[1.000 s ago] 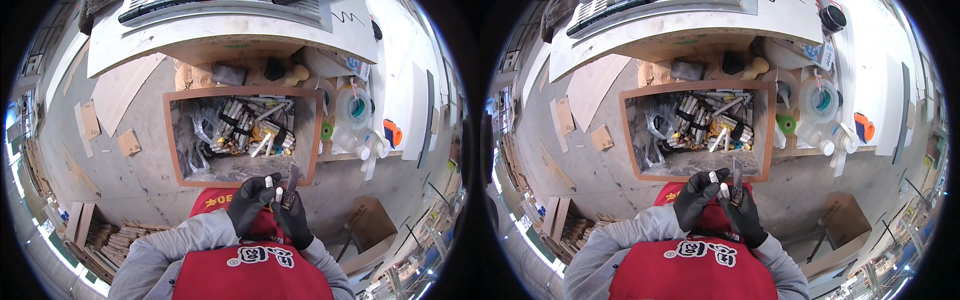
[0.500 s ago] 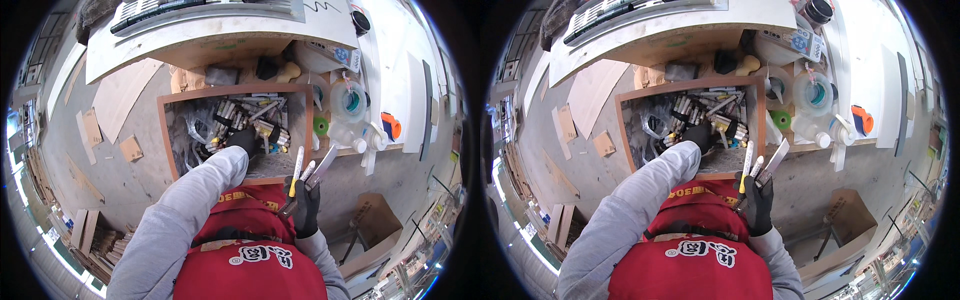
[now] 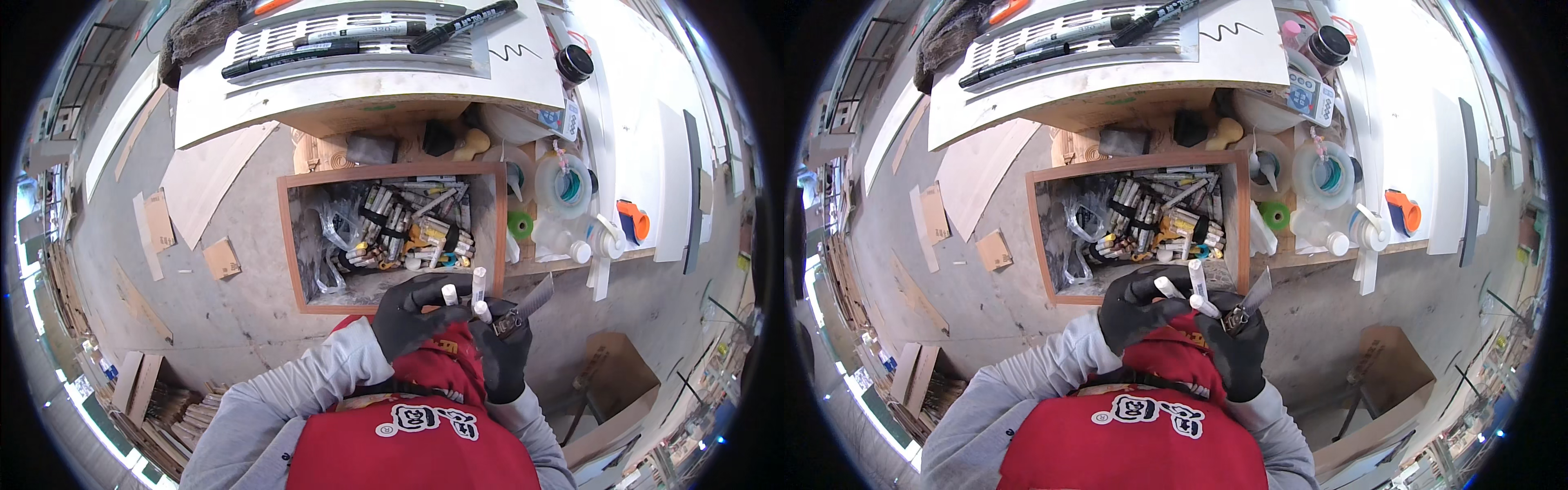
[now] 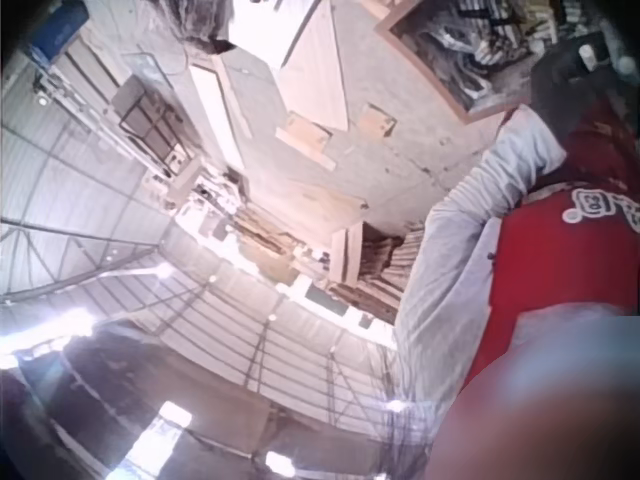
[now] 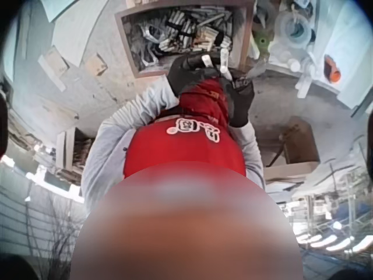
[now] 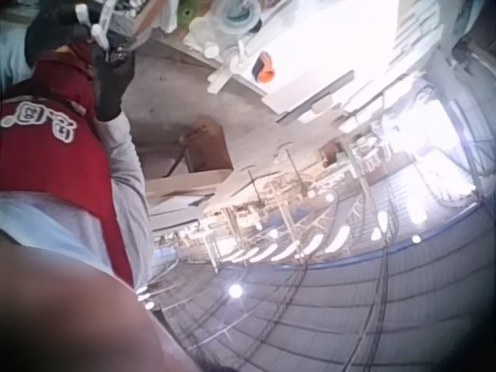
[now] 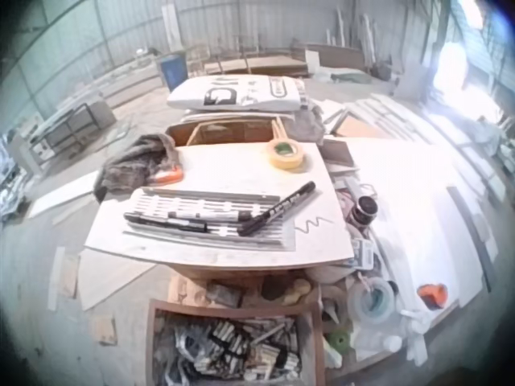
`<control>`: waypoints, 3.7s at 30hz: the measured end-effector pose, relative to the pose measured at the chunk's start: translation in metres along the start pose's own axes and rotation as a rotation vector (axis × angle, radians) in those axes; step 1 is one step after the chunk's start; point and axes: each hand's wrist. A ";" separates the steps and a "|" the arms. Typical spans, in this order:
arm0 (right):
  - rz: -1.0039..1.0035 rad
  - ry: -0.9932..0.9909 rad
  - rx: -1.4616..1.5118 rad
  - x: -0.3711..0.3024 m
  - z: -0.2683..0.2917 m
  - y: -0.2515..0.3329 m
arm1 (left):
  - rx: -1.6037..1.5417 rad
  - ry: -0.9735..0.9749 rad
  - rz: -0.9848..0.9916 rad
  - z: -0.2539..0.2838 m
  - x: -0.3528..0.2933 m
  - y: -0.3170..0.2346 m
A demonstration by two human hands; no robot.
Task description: The person wipes a white panel with a cloth, then retrieves small cylindrical plugs from a box and inserts them into pre-drilled holes on the panel. The person handles the plugs one at a time and places them into the holes.
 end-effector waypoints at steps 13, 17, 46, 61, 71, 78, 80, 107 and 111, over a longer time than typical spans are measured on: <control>0.291 0.003 -0.080 0.006 -0.007 -0.018 | 0.612 0.022 -0.358 -0.003 -0.014 0.001; 0.292 0.007 -0.036 0.005 -0.006 -0.022 | 0.548 0.007 -0.299 -0.007 -0.015 0.002; 0.718 0.112 -0.806 0.005 0.005 -0.061 | -0.657 -0.142 0.213 -0.022 -0.041 0.051; -0.060 0.253 -0.018 -0.006 0.006 -0.068 | -0.583 -0.221 0.257 0.001 -0.065 0.053; -0.218 0.220 0.024 -0.005 0.002 -0.056 | -0.467 -0.149 0.283 0.011 -0.065 0.052; -0.290 0.226 0.126 0.001 -0.001 -0.059 | -0.452 -0.148 0.279 0.012 -0.061 0.045; -0.284 0.227 0.119 0.003 0.000 -0.061 | -0.412 -0.136 0.278 0.014 -0.061 0.043; 0.066 0.288 -0.391 0.014 0.000 -0.052 | -0.283 -0.047 0.234 0.010 -0.039 0.028; 0.068 0.273 -0.329 0.019 0.004 -0.040 | -0.342 -0.097 0.232 0.010 -0.036 0.022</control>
Point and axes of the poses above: each hand's wrist, its own x-axis towards the middle knuckle, its own z-axis out of the back of the hand, y = z × x, and after that the axes turned 5 degrees about -z, right-handed
